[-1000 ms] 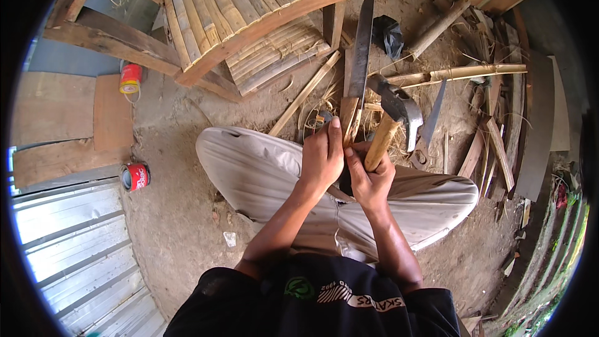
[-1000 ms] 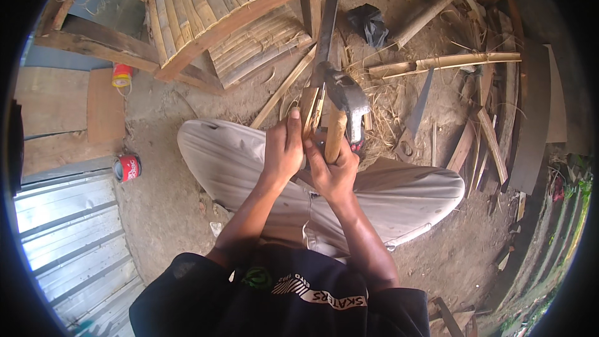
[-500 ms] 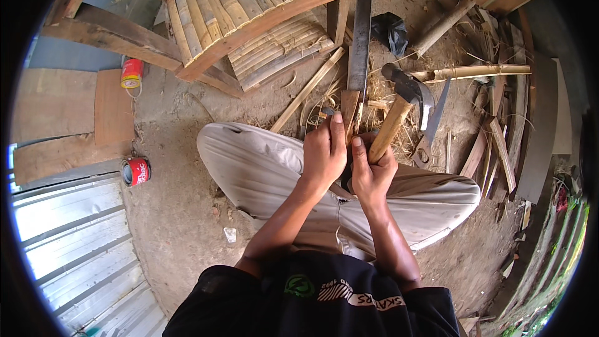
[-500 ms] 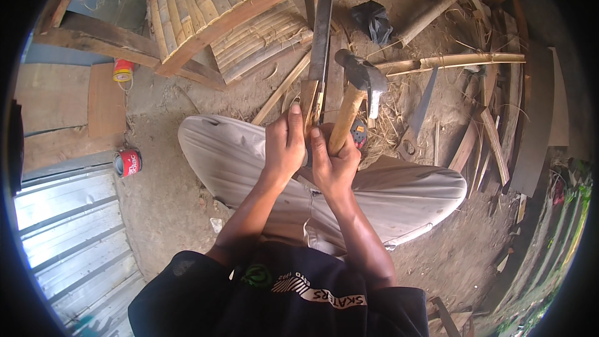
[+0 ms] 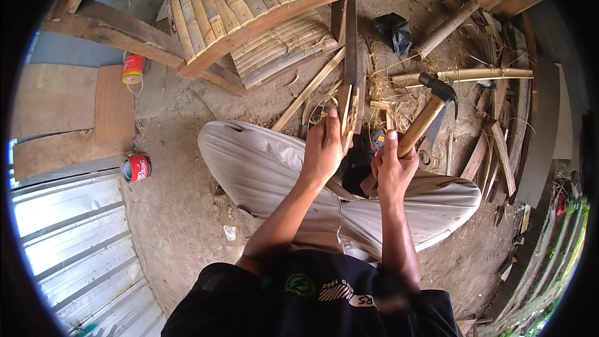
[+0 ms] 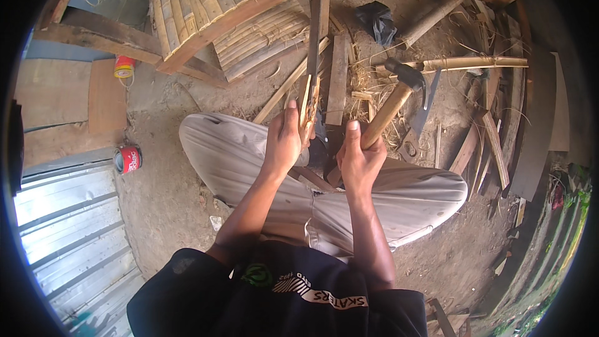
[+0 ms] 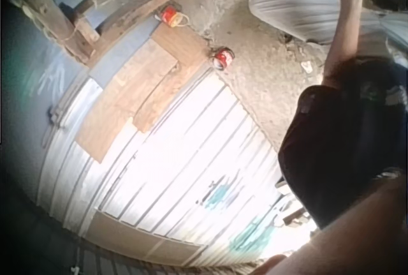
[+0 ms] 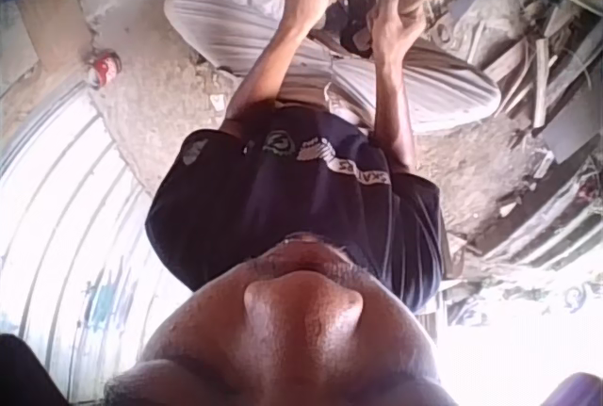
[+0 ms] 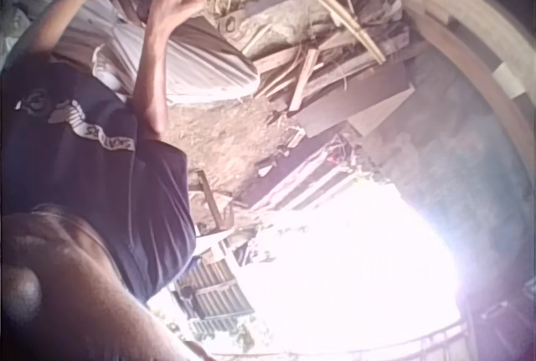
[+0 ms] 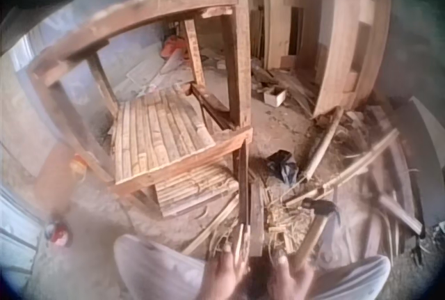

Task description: The person sits on the floor and uses a knife and hammer to shape and fit a wooden slat into a bamboo chair frame. They repeatedly test the fit, adjust the wood, and hammer the slat into place.

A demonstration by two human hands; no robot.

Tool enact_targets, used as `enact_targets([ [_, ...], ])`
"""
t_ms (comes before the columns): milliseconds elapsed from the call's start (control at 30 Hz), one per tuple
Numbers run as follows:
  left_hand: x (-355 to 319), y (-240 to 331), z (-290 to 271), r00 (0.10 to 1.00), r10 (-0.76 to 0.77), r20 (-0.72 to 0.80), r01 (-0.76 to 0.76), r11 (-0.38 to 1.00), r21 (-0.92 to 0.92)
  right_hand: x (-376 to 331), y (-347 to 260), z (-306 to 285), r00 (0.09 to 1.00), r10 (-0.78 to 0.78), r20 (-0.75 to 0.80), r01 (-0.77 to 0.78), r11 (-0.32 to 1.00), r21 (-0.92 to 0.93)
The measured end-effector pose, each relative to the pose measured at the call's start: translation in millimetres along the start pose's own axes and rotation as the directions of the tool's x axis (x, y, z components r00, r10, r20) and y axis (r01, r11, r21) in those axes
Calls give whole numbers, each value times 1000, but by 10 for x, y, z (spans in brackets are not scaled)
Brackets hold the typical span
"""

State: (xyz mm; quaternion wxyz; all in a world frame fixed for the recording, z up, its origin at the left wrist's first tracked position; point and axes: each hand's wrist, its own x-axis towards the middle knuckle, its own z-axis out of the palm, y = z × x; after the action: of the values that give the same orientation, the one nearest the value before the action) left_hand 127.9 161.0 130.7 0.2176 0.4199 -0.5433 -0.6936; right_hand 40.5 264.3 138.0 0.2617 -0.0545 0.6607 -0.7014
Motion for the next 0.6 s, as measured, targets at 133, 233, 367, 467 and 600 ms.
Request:
enact_targets([
  [133,19,-42,94,973,197,-121,-169,962,213,-103,38,76,985,-134,108,148,980,-135],
  [233,-22,-80,143,942,303,-143,-264,934,240,-132,86,170,974,-123,188,154,974,-164],
  [367,-41,-83,121,920,362,-152,-307,905,293,-134,107,218,979,-112,171,135,982,-129],
  [467,-103,-84,122,918,365,-158,-303,899,315,-179,107,181,988,-61,139,89,974,-207],
  [600,-121,-109,147,924,348,-159,-277,895,351,-197,178,148,968,-210,136,231,959,-166],
])
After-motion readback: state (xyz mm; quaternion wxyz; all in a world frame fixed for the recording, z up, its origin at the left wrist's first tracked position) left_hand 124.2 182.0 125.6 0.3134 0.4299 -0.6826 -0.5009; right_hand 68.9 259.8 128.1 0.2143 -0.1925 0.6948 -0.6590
